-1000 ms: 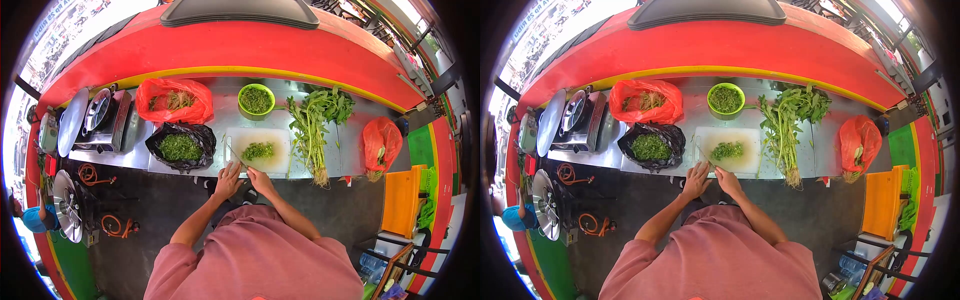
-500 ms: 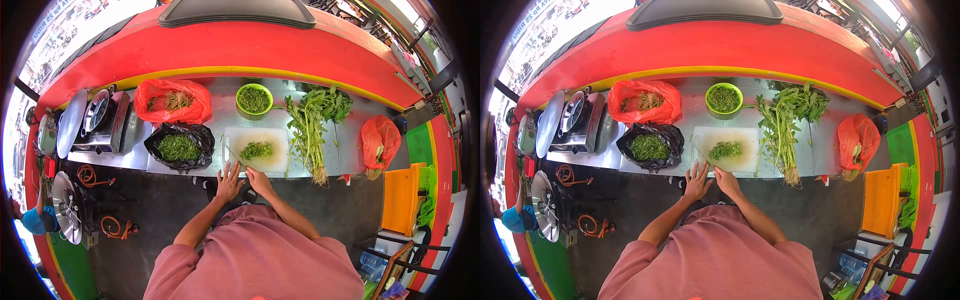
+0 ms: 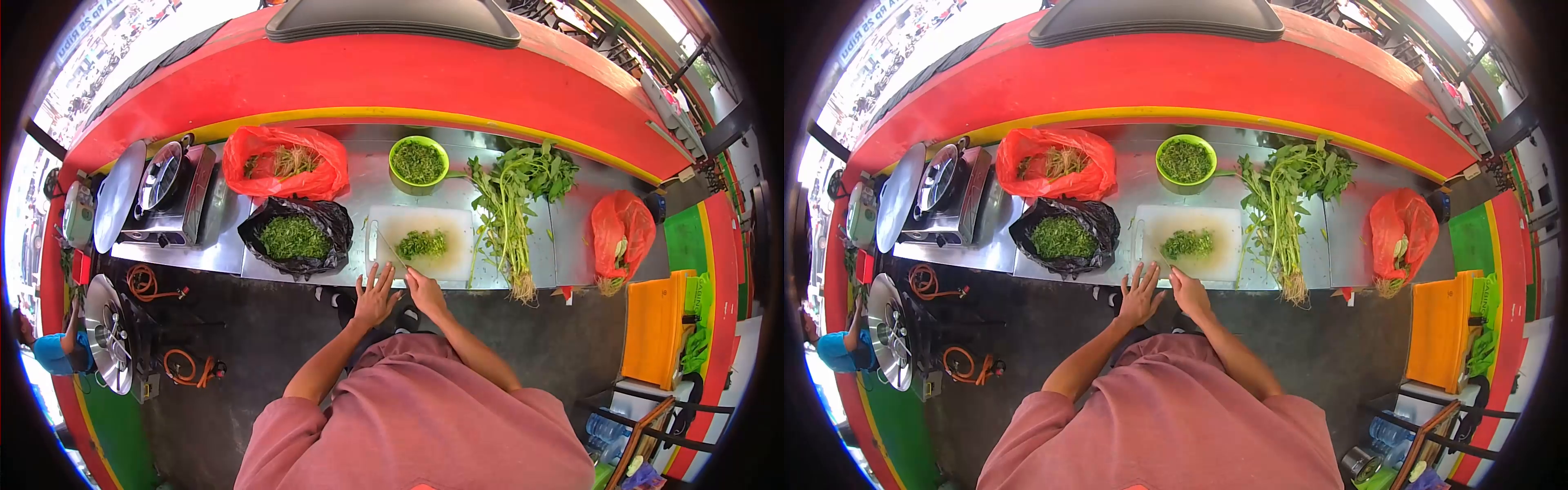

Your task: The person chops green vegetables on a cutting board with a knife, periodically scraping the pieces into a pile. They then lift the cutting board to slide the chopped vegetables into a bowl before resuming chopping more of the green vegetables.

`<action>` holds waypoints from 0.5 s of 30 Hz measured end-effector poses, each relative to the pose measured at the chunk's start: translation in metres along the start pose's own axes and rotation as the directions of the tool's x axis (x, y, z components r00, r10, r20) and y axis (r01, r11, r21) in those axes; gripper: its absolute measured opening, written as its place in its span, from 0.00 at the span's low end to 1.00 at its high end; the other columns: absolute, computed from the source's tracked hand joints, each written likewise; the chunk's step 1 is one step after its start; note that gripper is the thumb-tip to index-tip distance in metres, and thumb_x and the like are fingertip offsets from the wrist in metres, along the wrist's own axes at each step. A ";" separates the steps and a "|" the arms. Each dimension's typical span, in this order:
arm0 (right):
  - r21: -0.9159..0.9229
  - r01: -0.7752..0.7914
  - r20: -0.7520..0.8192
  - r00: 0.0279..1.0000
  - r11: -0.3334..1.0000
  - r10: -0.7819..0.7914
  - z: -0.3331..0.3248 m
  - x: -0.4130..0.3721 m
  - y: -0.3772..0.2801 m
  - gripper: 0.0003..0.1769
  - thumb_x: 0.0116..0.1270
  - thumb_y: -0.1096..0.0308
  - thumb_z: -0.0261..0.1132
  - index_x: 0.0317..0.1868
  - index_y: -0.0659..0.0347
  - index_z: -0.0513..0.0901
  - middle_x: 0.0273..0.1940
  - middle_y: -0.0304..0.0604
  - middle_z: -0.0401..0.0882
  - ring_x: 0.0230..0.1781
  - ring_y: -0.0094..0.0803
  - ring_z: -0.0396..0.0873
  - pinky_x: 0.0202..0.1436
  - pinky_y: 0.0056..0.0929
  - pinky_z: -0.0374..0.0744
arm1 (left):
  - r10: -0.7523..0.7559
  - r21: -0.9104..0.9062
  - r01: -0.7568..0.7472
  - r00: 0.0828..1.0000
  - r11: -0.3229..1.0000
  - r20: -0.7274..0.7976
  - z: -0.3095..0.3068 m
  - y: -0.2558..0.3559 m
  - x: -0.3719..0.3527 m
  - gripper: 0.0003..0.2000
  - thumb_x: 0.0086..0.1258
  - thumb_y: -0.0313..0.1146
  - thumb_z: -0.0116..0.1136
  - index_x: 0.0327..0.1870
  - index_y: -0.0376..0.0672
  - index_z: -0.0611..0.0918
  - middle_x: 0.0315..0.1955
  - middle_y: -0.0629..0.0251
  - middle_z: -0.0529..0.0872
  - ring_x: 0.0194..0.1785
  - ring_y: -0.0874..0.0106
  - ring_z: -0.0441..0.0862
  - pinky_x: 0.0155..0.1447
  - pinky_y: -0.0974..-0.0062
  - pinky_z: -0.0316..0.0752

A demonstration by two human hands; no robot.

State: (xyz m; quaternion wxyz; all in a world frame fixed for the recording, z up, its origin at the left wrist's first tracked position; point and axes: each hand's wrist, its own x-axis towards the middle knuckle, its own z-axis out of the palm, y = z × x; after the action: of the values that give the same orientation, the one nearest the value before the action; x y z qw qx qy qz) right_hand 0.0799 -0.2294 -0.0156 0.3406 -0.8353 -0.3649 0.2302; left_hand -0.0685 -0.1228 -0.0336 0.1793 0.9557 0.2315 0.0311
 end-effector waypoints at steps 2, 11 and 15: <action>0.010 0.011 -0.005 1.000 1.000 -0.011 0.000 -0.001 -0.001 0.22 0.79 0.50 0.55 0.63 0.53 0.82 0.41 0.63 0.86 0.44 0.63 0.84 0.47 0.57 0.82 | -0.011 -0.006 0.011 1.000 1.000 0.022 -0.001 -0.001 0.002 0.35 0.79 0.53 0.48 0.82 0.49 0.58 0.83 0.69 0.52 0.86 0.58 0.43 0.77 0.33 0.46; 0.014 -0.046 0.016 0.999 0.999 0.046 -0.010 -0.002 -0.010 0.21 0.79 0.53 0.56 0.62 0.52 0.82 0.42 0.60 0.86 0.42 0.61 0.85 0.45 0.54 0.82 | -0.029 -0.033 0.030 0.999 0.999 0.015 -0.002 0.003 0.000 0.34 0.80 0.53 0.46 0.82 0.50 0.58 0.83 0.70 0.52 0.86 0.58 0.43 0.78 0.33 0.45; 0.060 0.121 -0.003 0.993 0.991 -0.121 0.002 -0.004 0.001 0.21 0.78 0.54 0.56 0.63 0.55 0.82 0.45 0.61 0.86 0.46 0.62 0.84 0.49 0.55 0.81 | -0.033 -0.034 0.034 0.999 0.999 0.026 -0.003 0.002 0.000 0.34 0.81 0.53 0.46 0.82 0.50 0.57 0.84 0.70 0.51 0.86 0.58 0.44 0.78 0.33 0.45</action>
State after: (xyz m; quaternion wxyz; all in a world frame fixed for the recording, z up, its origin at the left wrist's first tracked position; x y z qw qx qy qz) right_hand 0.0768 -0.2321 -0.0176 0.3789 -0.8009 -0.4081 0.2202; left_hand -0.0686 -0.1231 -0.0299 0.1991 0.9488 0.2446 0.0196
